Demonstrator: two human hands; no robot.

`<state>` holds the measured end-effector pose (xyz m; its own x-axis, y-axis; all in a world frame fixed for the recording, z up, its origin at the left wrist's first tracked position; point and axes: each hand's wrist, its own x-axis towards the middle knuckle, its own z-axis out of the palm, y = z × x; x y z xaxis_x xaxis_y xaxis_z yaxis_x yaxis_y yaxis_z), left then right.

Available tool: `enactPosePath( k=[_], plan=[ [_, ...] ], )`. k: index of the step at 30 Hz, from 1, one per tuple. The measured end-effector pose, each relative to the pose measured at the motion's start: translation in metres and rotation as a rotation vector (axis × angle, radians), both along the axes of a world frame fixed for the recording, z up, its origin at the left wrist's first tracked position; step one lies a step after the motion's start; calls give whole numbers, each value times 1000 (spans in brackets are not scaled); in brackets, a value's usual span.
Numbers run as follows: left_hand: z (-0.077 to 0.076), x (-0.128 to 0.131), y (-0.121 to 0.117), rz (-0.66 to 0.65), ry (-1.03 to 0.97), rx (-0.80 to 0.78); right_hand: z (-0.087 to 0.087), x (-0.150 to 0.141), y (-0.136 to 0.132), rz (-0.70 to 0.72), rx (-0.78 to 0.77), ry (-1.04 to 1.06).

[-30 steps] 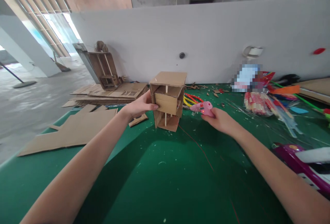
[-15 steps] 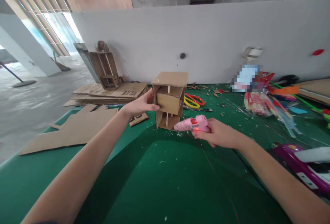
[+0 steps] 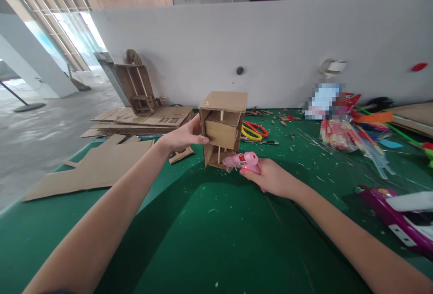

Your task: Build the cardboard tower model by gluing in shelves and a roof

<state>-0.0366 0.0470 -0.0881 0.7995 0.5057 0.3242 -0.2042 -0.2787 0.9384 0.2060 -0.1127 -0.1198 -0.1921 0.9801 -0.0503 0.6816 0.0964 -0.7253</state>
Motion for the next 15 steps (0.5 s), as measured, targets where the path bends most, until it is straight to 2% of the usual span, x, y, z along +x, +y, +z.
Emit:
enactPosePath(
  k=[15],
  plan=[
    [1,0,-2,2,14,1,-3,0,1,1,37,-68]
  ],
)
